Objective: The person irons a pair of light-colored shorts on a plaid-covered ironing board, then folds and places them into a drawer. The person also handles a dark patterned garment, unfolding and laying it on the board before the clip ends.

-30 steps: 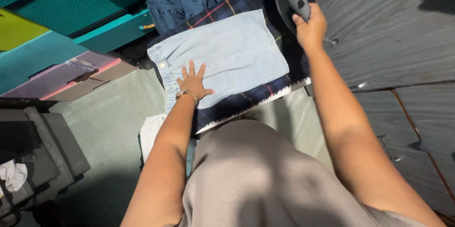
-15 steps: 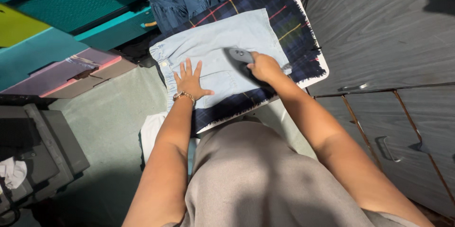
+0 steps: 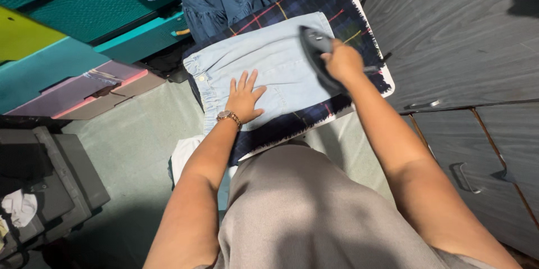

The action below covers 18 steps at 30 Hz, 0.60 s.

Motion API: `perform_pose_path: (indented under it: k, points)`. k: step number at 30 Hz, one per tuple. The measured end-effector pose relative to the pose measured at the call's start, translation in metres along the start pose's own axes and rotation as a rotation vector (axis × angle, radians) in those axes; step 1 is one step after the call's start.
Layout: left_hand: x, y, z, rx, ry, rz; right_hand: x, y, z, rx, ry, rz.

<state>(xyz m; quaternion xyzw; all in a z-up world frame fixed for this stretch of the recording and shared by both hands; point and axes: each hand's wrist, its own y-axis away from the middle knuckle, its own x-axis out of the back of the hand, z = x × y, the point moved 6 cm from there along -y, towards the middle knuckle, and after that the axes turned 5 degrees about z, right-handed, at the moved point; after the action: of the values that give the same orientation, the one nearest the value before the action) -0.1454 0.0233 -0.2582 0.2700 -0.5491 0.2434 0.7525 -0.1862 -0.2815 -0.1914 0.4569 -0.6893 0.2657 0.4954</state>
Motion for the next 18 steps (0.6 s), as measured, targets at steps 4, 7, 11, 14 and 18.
perform_pose_path:
  k: [4,7,11,14,18]
  points:
    - [-0.007,-0.032,-0.028,0.241,0.197,0.156,-0.024,0.005,-0.047,0.182,-0.095,-0.036]
    - [-0.002,-0.040,-0.065,0.397,0.126,0.095,-0.053,0.012,-0.060,0.109,-0.084,-0.156]
    - [0.029,-0.036,-0.091,0.405,-0.002,0.065,-0.057,-0.003,-0.069,0.114,-0.095,-0.114]
    - [0.040,-0.029,-0.093,0.367,-0.020,-0.017,-0.061,-0.019,-0.082,0.138,-0.087,-0.093]
    - [0.034,-0.033,-0.081,0.341,-0.007,0.007,-0.066,-0.043,-0.104,0.157,-0.096,-0.061]
